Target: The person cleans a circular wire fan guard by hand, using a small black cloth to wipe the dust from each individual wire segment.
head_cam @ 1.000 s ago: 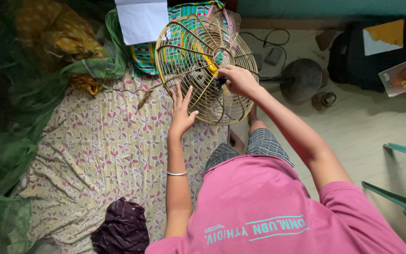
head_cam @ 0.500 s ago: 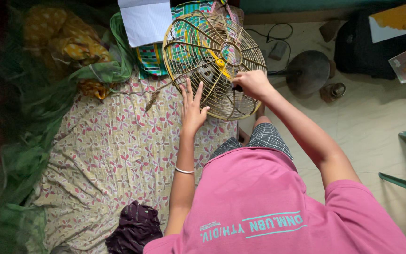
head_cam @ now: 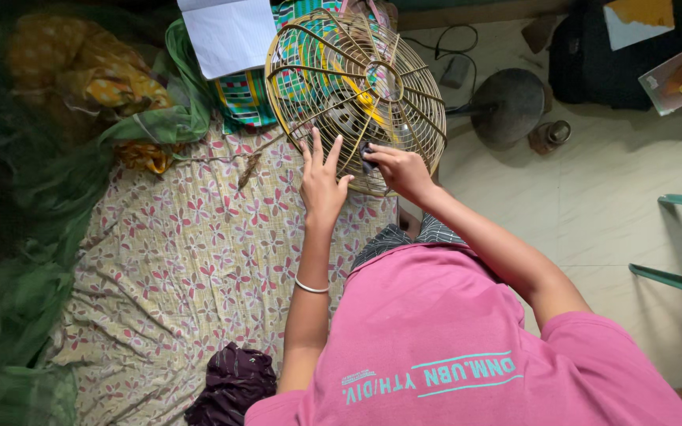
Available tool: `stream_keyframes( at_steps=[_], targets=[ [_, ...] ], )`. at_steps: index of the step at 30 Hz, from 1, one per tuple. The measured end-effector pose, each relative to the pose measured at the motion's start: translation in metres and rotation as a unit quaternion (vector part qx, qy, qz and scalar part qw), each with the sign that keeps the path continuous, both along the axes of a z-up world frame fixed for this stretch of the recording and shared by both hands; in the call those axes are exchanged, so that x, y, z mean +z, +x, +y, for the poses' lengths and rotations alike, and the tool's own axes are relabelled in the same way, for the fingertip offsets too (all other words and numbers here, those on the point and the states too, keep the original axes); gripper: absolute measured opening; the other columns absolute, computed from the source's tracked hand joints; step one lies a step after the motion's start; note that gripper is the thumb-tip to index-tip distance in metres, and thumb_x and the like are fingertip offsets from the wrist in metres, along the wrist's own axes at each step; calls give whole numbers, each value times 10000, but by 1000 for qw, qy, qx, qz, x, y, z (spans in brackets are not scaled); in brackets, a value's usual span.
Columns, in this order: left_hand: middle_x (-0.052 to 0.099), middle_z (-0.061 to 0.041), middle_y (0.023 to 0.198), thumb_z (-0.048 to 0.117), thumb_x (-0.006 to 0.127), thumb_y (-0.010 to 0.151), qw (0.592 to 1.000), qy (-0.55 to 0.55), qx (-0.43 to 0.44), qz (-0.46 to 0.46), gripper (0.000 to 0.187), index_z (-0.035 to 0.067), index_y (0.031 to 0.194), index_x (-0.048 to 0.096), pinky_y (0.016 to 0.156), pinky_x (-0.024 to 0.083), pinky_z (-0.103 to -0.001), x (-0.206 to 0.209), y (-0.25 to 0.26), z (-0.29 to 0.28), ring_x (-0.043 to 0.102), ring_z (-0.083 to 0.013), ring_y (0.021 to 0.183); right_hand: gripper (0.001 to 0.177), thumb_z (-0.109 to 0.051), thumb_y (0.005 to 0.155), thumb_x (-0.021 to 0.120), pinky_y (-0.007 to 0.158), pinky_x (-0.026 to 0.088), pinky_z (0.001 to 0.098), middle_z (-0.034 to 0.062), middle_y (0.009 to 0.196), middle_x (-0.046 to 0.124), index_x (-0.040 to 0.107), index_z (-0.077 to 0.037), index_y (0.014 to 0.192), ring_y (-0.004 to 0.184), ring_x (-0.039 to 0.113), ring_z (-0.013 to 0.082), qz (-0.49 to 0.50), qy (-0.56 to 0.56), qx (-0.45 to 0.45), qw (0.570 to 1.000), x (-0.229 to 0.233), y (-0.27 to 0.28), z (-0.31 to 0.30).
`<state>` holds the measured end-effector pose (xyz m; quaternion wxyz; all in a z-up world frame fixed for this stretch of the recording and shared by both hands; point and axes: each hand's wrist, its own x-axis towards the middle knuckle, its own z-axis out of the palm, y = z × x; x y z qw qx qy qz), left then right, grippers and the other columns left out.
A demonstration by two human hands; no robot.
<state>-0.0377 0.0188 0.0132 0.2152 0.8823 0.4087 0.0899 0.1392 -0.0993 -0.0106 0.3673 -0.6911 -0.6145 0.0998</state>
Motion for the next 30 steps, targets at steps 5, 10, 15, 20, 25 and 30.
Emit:
stream_keyframes(
  at_steps=[5,10,15,20,25,30],
  targets=[
    [195,-43,1707,269,926,688,1000,2,3,-5,926,358,1508,505,988,565,-426,0,0,1,334,-431,1512,340,4,826,666,718,604,363,48,1218,761,764,-160,1107,887,747,244,-82,-80,12,993,-7,30,-40],
    [206,-61,1687,344,901,707,1000,11,-17,16,885,351,1501,512,972,560,-450,13,0,4,356,-445,1478,242,-49,871,700,658,568,377,33,985,751,756,-160,1079,804,725,263,-105,-115,-16,988,28,60,-33],
    [283,-86,1665,441,735,934,998,-46,-24,47,520,343,1428,606,1007,508,-503,22,0,17,375,-437,1470,289,-32,885,676,691,591,352,57,1087,742,741,-146,1143,858,740,260,-35,-2,-21,999,53,28,-15],
    [323,-111,1681,392,695,1000,998,-38,-35,-19,429,306,1418,653,1115,484,-490,5,-5,22,389,-458,1477,282,-51,824,710,668,583,350,87,1317,702,764,-145,1085,781,723,233,-95,57,36,993,22,-32,-14],
    [299,-123,1667,370,740,918,999,-31,-35,-26,520,284,1419,628,1070,482,-506,11,-7,14,363,-464,1476,314,-40,742,716,621,553,338,33,1371,692,764,-146,1033,683,693,185,-178,13,62,982,-8,-13,-43],
    [283,-101,1681,384,738,917,999,-32,-28,4,547,315,1441,601,1074,476,-508,22,-2,12,338,-433,1491,316,-26,746,718,557,540,337,-4,1294,731,789,-173,1016,579,667,200,-171,-72,75,980,-2,19,-71]
  ],
)
